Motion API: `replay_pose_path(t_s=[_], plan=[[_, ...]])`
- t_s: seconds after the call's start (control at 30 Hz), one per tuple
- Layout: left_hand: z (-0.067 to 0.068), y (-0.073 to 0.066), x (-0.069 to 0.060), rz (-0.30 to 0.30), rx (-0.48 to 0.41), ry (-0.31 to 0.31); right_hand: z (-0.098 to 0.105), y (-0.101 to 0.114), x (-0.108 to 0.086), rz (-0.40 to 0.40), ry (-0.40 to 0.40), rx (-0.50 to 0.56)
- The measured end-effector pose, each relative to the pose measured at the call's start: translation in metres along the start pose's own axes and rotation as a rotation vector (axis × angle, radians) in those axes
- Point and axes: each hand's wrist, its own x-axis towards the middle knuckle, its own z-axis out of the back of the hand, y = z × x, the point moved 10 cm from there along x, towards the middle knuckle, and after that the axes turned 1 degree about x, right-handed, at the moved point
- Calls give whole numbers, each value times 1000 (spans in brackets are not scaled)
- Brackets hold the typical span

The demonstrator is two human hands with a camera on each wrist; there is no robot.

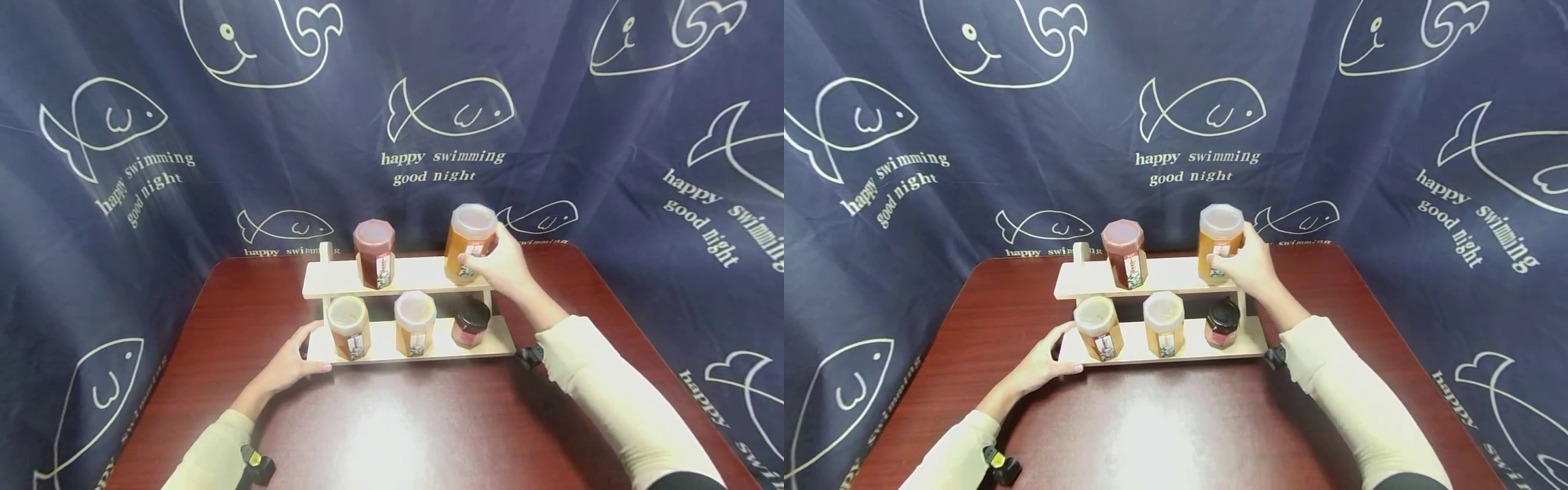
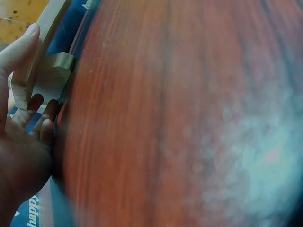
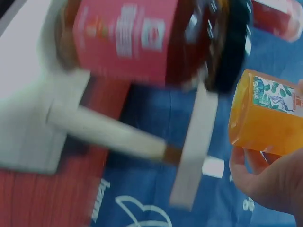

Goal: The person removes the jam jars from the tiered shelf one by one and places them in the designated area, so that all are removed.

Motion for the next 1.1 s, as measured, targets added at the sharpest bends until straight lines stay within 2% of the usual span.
replay_pose_path(t_s=[0.1,0.2,0.37,0.5,0.6,0.73,0.9,1.03,1.1], plan=[[-3,-2,-1,-16,13,8,22,-3,2,7,-28,-26],[-4,1,-2,-21,24,0,47,-6,4,6,-66,-54],[-5,24,1,5,25,-21,92,-16,12,-25,-132,-62],[-1,37,0,28,7,-43,112,-37,19,-55,-147,-18],[3,41,-2,28,2,-55,115,-59,21,-75,-129,-41],[2,43,-4,34,4,-36,107,-95,21,-108,-80,-59],[2,38,3,14,24,-2,95,-138,12,-184,-73,-29],[3,35,10,-11,52,5,83,-161,5,-218,-71,-14],[3,38,9,3,66,3,75,-169,4,-225,-56,-11]])
